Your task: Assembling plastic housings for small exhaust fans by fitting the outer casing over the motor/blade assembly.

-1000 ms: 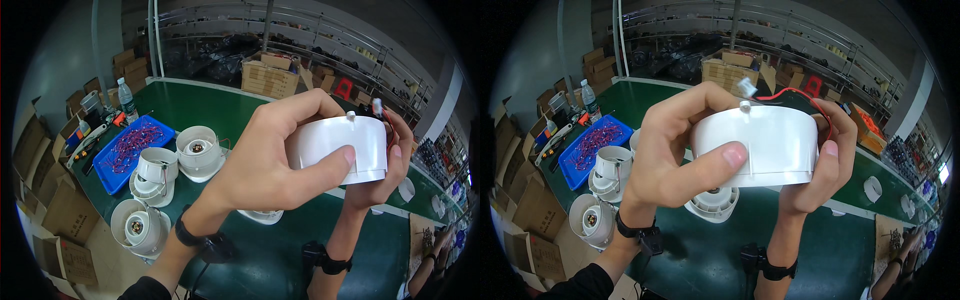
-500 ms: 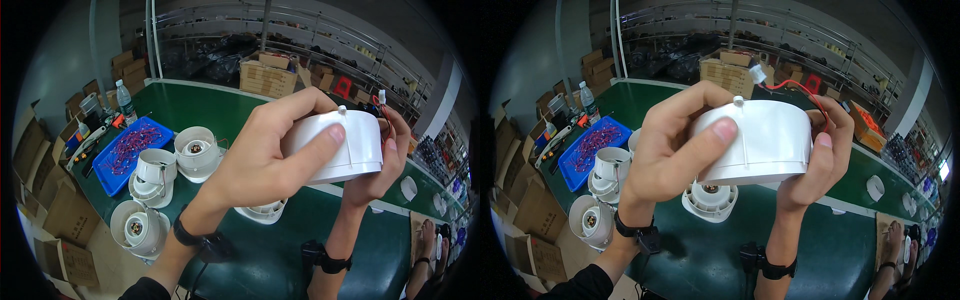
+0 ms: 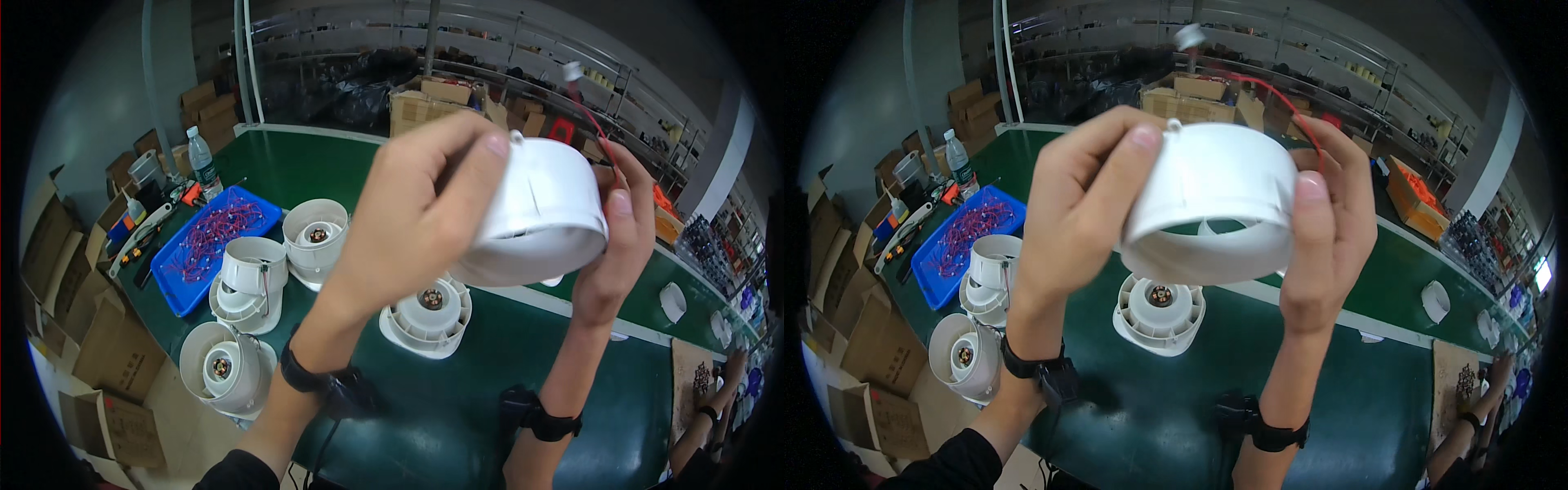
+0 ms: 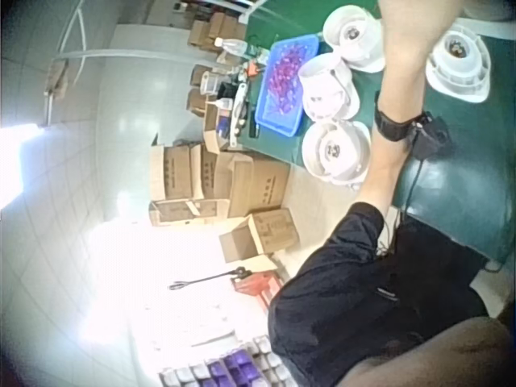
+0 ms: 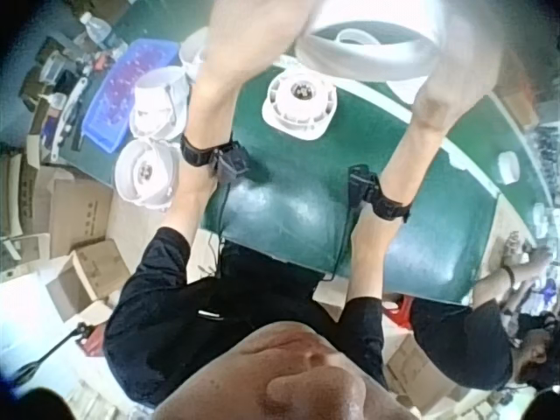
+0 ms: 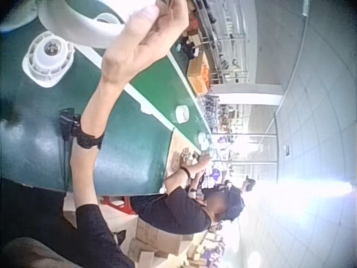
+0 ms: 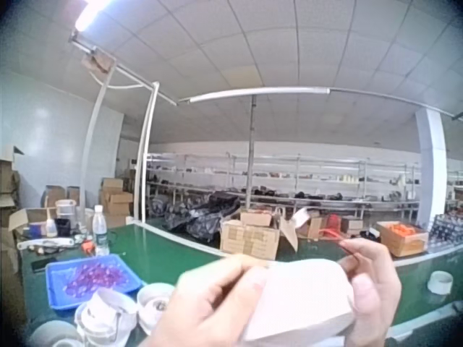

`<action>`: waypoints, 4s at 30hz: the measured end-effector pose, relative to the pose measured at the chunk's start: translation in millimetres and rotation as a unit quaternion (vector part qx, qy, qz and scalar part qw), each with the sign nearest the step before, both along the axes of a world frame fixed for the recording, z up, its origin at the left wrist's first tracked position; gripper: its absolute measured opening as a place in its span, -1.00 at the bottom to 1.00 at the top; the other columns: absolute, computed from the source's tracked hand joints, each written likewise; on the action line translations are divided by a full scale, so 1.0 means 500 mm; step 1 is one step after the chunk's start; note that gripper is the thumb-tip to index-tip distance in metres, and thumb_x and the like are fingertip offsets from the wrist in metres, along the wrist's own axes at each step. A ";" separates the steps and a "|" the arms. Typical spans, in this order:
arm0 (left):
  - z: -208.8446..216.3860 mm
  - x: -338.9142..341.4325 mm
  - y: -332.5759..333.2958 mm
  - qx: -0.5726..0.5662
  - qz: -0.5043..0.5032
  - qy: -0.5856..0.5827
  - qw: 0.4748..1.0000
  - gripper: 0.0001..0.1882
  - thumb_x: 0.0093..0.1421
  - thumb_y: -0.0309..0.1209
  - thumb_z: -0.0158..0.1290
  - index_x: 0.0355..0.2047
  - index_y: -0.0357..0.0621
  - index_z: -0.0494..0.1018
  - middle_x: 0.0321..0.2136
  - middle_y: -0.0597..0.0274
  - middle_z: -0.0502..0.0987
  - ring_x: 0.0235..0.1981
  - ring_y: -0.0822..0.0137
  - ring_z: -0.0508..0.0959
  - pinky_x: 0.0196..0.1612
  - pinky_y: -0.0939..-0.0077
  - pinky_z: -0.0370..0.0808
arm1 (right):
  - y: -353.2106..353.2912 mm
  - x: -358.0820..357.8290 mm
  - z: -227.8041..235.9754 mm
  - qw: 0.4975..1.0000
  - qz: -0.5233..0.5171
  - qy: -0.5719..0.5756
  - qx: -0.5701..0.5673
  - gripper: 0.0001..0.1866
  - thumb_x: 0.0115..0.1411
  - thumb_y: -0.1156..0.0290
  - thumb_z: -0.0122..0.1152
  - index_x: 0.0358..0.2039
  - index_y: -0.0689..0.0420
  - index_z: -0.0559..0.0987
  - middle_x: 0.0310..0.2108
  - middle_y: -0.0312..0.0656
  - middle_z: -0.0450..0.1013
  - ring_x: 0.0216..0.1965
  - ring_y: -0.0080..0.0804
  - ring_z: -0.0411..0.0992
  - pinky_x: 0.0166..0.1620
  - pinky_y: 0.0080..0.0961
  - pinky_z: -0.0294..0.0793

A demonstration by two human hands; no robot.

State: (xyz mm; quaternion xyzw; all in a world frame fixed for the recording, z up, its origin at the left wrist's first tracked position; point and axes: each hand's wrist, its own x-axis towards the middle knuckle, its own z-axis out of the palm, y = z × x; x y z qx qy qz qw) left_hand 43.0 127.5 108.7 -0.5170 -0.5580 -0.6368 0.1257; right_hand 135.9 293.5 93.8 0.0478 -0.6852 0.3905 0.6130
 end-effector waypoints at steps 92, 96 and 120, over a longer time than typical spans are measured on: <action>-0.156 0.293 0.141 -0.005 0.335 0.233 0.913 -0.87 -0.05 -0.39 0.07 -0.58 -0.19 0.54 -0.63 0.16 0.55 -0.61 0.26 0.57 -0.60 0.36 0.39 | 0.206 -0.268 -0.283 0.724 0.185 -0.640 -0.181 -0.41 0.13 0.43 -0.06 0.19 0.39 0.28 -0.67 -0.08 0.46 -0.76 -0.30 0.48 -0.74 -0.56 0.46; -0.169 0.299 0.184 -0.003 0.322 0.228 0.919 -0.86 -0.06 -0.37 0.08 -0.59 -0.17 0.53 -0.63 0.17 0.53 -0.60 0.27 0.55 -0.58 0.37 0.37 | 0.229 -0.298 -0.306 0.757 0.120 -0.615 -0.188 -0.64 0.13 0.37 -0.04 -0.14 0.35 0.47 -0.70 -0.17 0.41 -0.78 -0.38 0.44 -0.74 -0.61 0.44; -0.203 0.251 0.202 0.019 0.131 0.248 0.960 -0.81 -0.10 -0.24 0.11 -0.65 -0.08 0.49 -0.63 0.27 0.41 -0.52 0.30 0.43 -0.42 0.45 0.25 | -0.273 -0.400 -0.248 0.860 0.166 -0.270 0.401 -0.75 0.11 0.30 0.24 -0.24 0.17 0.62 -0.30 -0.11 0.51 -0.23 -0.18 0.46 -0.15 -0.33 0.44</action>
